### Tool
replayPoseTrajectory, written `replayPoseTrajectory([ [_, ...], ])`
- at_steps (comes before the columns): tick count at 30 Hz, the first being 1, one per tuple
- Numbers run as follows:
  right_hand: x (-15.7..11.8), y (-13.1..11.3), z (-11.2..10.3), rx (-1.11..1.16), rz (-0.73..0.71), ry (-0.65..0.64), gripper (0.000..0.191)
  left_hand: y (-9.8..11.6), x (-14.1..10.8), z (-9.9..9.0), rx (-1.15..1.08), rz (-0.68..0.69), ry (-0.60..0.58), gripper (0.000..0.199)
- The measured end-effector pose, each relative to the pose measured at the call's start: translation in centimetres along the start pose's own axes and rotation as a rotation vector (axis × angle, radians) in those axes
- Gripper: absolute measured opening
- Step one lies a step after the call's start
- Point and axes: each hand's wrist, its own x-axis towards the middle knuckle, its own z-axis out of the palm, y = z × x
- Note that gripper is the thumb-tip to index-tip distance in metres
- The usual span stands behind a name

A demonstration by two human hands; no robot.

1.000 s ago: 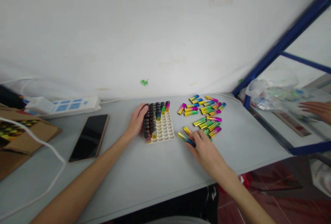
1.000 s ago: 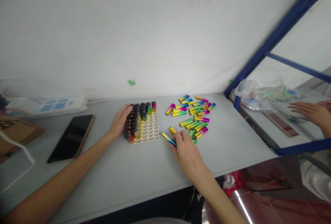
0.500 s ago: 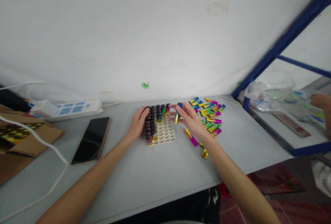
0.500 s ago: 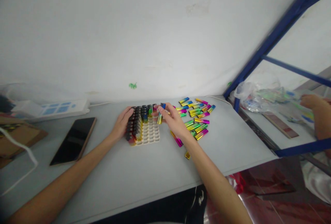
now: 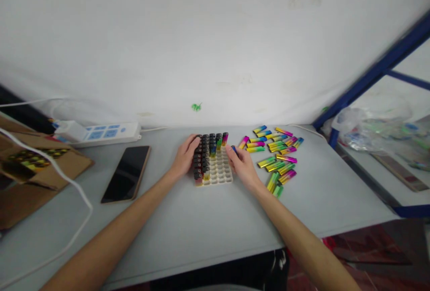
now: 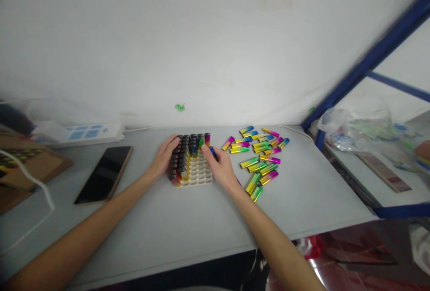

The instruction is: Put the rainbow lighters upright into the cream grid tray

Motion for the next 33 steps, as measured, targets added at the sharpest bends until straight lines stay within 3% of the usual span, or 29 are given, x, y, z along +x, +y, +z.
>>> replayPoseTrajectory([
  [5,0.2,1.4,-0.1,-0.172,-0.033,0.083,0.047,0.3,0.0,0.0,-0.001,-0.034,0.007,0.037],
  [11,0.1,1.8,0.1,-0.231,-0.027,0.092,0.039,0.3,0.1,0.1,-0.028,-0.045,0.021,0.035],
  [18,0.1,1.3,-0.2,-0.174,-0.099,0.015,0.038,0.3,0.0,0.1,-0.013,-0.013,0.016,0.033],
  [20,0.2,1.1,-0.3,-0.187,-0.168,-0.021,0.036,0.3,0.0,0.2,-0.013,-0.004,0.012,0.032],
  [25,0.1,0.3,-0.6,-0.493,-0.394,0.057,0.033,0.0,0.1,0.1,-0.016,-0.002,0.003,0.034],
  [33,0.2,0.3,-0.5,-0.544,-0.321,0.023,0.039,-0.2,0.1,0.2,-0.025,-0.004,0.005,0.033],
])
